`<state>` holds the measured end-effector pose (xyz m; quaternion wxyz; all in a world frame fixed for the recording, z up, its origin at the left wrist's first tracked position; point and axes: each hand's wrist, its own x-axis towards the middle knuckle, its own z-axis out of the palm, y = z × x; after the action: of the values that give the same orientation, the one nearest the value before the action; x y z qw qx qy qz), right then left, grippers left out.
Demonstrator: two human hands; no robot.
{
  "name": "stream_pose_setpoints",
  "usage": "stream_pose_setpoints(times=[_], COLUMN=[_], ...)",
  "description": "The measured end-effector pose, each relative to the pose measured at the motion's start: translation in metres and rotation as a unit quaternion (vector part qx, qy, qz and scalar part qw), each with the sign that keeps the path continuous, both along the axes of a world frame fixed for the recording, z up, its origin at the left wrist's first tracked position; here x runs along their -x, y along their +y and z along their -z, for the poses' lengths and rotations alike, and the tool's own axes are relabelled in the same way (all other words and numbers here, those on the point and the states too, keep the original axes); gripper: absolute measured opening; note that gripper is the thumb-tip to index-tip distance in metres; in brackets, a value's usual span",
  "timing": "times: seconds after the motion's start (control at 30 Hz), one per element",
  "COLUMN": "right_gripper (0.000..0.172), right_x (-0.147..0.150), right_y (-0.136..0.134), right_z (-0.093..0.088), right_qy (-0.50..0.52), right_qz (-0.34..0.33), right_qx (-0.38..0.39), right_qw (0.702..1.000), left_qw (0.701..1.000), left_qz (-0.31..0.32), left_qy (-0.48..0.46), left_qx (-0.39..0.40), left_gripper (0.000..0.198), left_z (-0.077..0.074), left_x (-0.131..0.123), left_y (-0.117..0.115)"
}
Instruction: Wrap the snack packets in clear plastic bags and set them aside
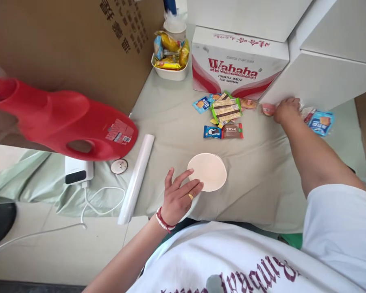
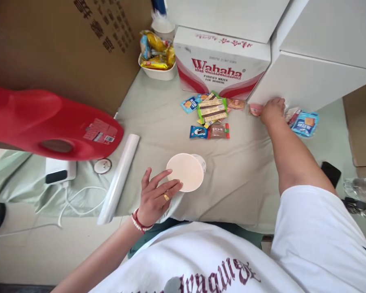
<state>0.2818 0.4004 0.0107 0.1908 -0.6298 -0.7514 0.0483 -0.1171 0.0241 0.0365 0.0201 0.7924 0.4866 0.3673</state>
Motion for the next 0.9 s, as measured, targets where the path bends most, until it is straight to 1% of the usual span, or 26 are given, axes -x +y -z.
stream_pose_setpoints(times=[0.03,0.1,0.13,0.17,0.2,0.23,0.3,0.37,0.4,0.43,0.47,0.5,0.53,0.57,0.6,0.63,0.7,0.73,0.77,0.8,0.83,0.87,0.9], right_gripper=[0.055,0.07,0.077,0.079,0.078,0.072,0.055,0.04,0.033,0.029,0.027,0.032,0.039,0.038,0.032,0.026,0.023,0.021,0.019,0.019,0.022,0.027,0.031], right_x=[0.002,0.005,0.006,0.007,0.008,0.01,0.018,0.031,0.038,0.045,0.051,0.057,0.061,0.062,0.061,0.055,0.032,0.014,-0.007,-0.031,-0.057,-0.084,-0.11], right_y=[0.0,-0.004,-0.008,-0.016,-0.027,-0.043,-0.087,-0.146,-0.18,-0.214,-0.247,-0.278,-0.305,-0.328,-0.346,-0.36,-0.375,-0.377,-0.375,-0.368,-0.357,-0.34,-0.318], right_z=[-0.002,-0.015,-0.023,-0.033,-0.044,-0.055,-0.076,-0.092,-0.097,-0.099,-0.099,-0.097,-0.092,-0.087,-0.081,-0.075,-0.067,-0.065,-0.065,-0.066,-0.069,-0.073,-0.078], right_qy=[-0.013,-0.054,-0.063,-0.068,-0.074,-0.08,-0.082,-0.057,-0.026,0.013,0.043,0.062,0.07,0.066,0.065,0.064,0.065,0.064,0.059,0.048,0.032,0.013,-0.011], right_qz=[0.024,0.091,0.096,0.09,0.083,0.075,0.055,0.02,-0.035,-0.116,-0.199,-0.269,-0.315,-0.33,-0.328,-0.311,-0.233,-0.173,-0.098,-0.01,0.081,0.169,0.243], right_qx=[0.003,0.013,0.016,0.011,0.001,-0.017,-0.073,-0.123,-0.122,-0.094,-0.044,-0.007,0.013,0.024,0.026,0.025,0.022,0.02,0.014,0.002,-0.013,-0.031,-0.045], right_qw=[1.0,0.994,0.993,0.994,0.994,0.994,0.992,0.991,0.992,0.989,0.978,0.961,0.947,0.942,0.942,0.948,0.97,0.983,0.993,0.999,0.996,0.985,0.969], left_qw=[1.0,1.0,1.0,0.999,0.999,0.998,0.997,0.995,0.993,0.991,0.989,0.985,0.98,0.975,0.969,0.965,0.962,0.963,0.964,0.966,0.968,0.97,0.973], left_qz=[0.002,0.01,0.017,0.026,0.035,0.045,0.064,0.082,0.092,0.103,0.118,0.136,0.158,0.183,0.205,0.222,0.236,0.234,0.226,0.216,0.203,0.186,0.166], left_qy=[-0.003,-0.011,-0.015,-0.019,-0.023,-0.027,-0.037,-0.047,-0.053,-0.059,-0.066,-0.073,-0.081,-0.088,-0.095,-0.1,-0.105,-0.106,-0.108,-0.112,-0.116,-0.119,-0.12], left_qx=[0.005,0.01,0.011,0.012,0.014,0.016,0.027,0.04,0.048,0.056,0.066,0.077,0.087,0.095,0.098,0.097,0.088,0.084,0.083,0.086,0.091,0.098,0.103], left_gripper=[0.036,0.037,0.038,0.038,0.038,0.038,0.036,0.035,0.035,0.035,0.034,0.034,0.035,0.036,0.037,0.039,0.041,0.041,0.041,0.039,0.036,0.033,0.03], left_z=[0.001,0.001,0.002,0.001,0.001,0.0,-0.001,-0.002,-0.002,-0.003,-0.002,-0.002,-0.002,-0.002,-0.002,-0.002,-0.003,-0.003,-0.003,-0.003,-0.001,0.001,0.003], left_x=[0.001,0.002,0.001,0.001,0.0,-0.001,-0.005,-0.011,-0.016,-0.022,-0.03,-0.039,-0.049,-0.059,-0.07,-0.08,-0.096,-0.1,-0.102,-0.1,-0.096,-0.09,-0.082], left_y=[0.002,0.005,0.006,0.008,0.009,0.01,0.012,0.014,0.015,0.017,0.018,0.019,0.021,0.022,0.023,0.023,0.024,0.025,0.026,0.028,0.029,0.03,0.03])
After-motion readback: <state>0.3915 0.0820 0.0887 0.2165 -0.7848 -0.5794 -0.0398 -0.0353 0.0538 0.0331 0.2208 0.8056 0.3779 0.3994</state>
